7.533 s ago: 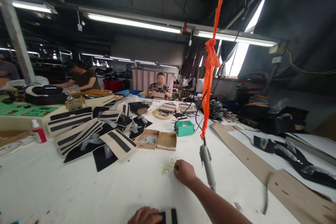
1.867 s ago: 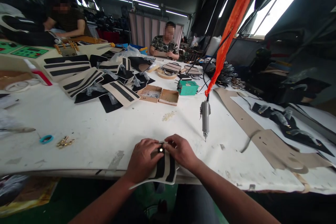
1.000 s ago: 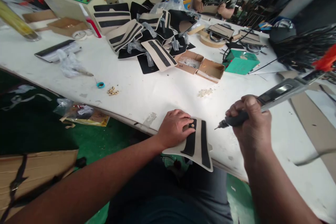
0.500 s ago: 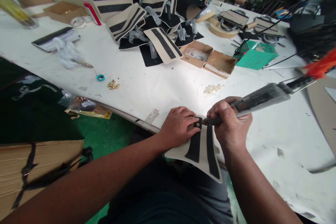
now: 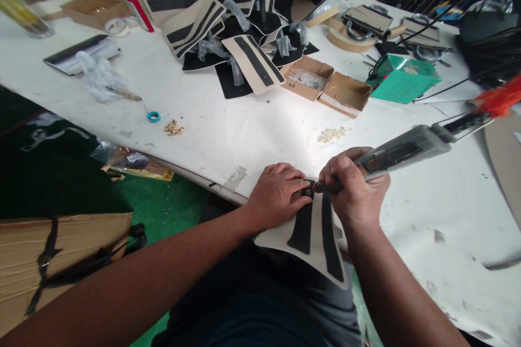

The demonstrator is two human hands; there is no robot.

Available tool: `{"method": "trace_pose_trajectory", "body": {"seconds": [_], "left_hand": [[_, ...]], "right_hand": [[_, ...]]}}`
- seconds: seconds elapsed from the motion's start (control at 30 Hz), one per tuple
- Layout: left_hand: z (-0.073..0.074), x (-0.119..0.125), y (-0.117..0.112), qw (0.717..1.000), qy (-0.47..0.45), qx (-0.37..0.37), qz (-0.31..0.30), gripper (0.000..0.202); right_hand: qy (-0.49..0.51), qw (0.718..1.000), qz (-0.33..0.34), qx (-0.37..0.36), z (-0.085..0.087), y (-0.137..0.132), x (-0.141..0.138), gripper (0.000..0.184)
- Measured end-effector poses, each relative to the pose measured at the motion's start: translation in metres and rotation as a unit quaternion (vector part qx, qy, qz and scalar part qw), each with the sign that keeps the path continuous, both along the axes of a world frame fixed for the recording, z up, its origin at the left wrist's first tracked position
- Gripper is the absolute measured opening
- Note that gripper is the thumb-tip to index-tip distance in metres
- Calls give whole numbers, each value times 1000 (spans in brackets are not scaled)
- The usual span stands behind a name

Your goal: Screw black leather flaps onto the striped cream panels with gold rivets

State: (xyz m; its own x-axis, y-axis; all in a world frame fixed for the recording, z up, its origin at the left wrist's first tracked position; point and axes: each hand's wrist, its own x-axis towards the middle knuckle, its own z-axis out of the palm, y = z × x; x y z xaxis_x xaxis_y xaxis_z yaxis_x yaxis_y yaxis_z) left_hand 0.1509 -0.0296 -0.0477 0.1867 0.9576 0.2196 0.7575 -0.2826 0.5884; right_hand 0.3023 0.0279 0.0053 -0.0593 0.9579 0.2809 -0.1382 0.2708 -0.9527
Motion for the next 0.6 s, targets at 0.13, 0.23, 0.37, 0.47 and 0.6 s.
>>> {"method": "trace_pose_trajectory", "body": {"seconds": [0.13,0.23,0.37,0.47,0.6], "left_hand": [[-2,0,0,1000,1,6,-4,32],[-3,0,0,1000,8,3,-8,32],[-4,0,0,1000,14,5,-5,31],[-4,0,1,1000,11,6,1,29],[-5,1,1,1000,13,7,3,28]], "right_hand": [[-32,999,19,29,-3,0,2,37],[-48,998,28,35,-5,0,4,35],[-51,997,55,37,-7,2,6,36],[-48,995,76,31,-8,3,7,38],[-52,993,102,29,-9,5,8,38]]}}
